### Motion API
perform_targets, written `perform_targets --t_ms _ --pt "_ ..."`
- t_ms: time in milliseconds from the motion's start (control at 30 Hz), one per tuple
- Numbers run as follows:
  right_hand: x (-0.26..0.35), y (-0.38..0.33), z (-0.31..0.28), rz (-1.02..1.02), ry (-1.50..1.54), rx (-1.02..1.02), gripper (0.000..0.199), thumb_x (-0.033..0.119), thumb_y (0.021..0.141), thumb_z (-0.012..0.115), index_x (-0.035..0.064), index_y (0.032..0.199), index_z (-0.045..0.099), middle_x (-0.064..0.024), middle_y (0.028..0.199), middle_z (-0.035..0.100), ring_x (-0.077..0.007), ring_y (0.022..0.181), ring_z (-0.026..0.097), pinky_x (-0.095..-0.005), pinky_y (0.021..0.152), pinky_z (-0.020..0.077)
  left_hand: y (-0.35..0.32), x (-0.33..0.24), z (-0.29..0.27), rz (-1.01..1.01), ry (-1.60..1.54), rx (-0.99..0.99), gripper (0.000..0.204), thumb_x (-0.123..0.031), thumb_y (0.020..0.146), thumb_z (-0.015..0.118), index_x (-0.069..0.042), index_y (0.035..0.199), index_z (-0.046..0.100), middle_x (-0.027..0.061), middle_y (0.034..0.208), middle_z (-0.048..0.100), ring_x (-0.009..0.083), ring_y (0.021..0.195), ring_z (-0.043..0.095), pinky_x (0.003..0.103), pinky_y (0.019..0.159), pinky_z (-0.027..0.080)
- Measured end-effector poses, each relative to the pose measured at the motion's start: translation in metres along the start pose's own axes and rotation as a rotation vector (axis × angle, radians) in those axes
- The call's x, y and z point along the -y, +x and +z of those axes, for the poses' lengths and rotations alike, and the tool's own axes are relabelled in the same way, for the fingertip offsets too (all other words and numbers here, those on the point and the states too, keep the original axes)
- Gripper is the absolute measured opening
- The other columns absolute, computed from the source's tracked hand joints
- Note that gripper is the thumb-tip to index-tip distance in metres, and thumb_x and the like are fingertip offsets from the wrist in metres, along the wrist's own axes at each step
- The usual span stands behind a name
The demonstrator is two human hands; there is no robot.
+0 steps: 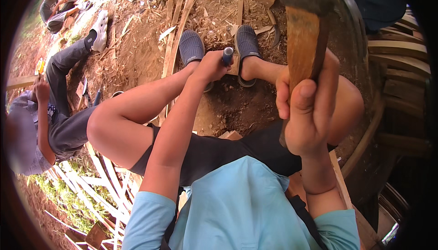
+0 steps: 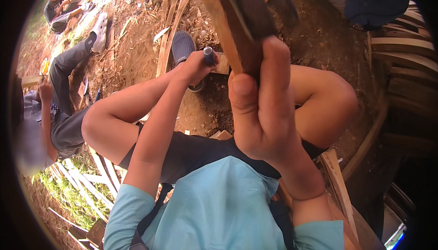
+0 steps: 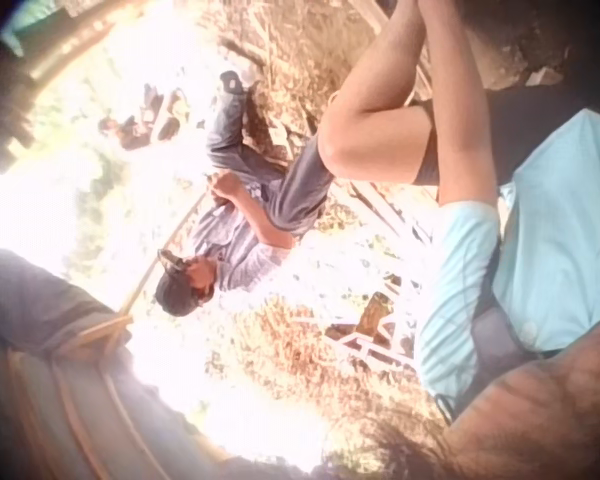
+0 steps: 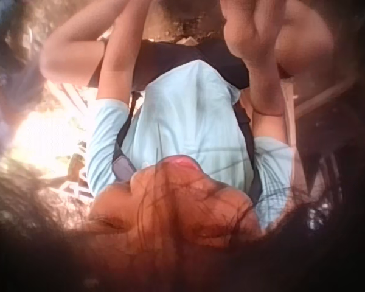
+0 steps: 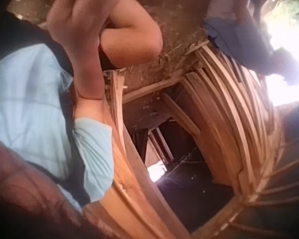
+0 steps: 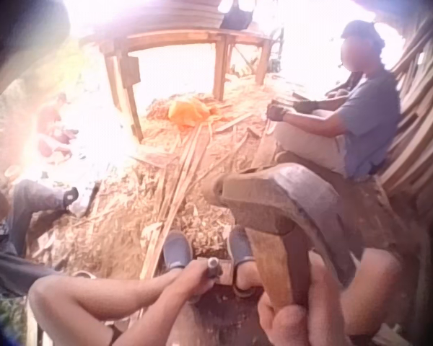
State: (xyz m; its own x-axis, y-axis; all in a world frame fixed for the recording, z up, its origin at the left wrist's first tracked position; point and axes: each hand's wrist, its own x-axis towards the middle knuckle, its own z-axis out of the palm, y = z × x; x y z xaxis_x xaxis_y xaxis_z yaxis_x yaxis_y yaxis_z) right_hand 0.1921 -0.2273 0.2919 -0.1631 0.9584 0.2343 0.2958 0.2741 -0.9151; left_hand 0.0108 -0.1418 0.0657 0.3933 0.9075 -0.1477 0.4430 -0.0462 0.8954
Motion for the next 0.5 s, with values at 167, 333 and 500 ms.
perform_targets --t_ms 167,333,500 --pt "-0.053 -0.008 0.014 0.335 -0.299 0.28 0.034 0.017 0.101 0.044 -0.0034 0.128 0.042 -0.0233 0.101 0.059 -0.0401 0.081 0.063 -0.0387 0.068 0.0477 0.002 -0.01 0.005 0.09 0.097 -0.036 0.015 -0.006 0.074 0.071 -0.007 0.088 0.067 0.0161 0.082 0.068 0.0332 0.079 0.067 0.039 0.072 0.051" --pt "-0.004 -0.003 0.01 0.076 -0.079 0.07 0.034 0.021 0.102 0.044 0.002 0.13 0.042 -0.0216 0.095 0.063 -0.0318 0.078 0.058 -0.0364 0.066 0.0469 0.006 0.007 0.006 0.029 0.0 -0.004 0.015 -0.005 0.074 0.07 -0.006 0.088 0.066 0.0156 0.083 0.068 0.0328 0.08 0.067 0.038 0.073 0.051" --pt "-0.054 -0.02 0.013 0.379 -0.51 0.356 0.04 0.021 0.102 0.044 0.0055 0.138 0.038 -0.0088 0.09 0.063 -0.0242 0.068 0.064 -0.0378 0.064 0.0508 0.013 0.0 0.022 0.053 0.006 -0.005 0.016 -0.005 0.074 0.07 -0.007 0.089 0.066 0.0143 0.083 0.069 0.0322 0.083 0.067 0.039 0.073 0.051"
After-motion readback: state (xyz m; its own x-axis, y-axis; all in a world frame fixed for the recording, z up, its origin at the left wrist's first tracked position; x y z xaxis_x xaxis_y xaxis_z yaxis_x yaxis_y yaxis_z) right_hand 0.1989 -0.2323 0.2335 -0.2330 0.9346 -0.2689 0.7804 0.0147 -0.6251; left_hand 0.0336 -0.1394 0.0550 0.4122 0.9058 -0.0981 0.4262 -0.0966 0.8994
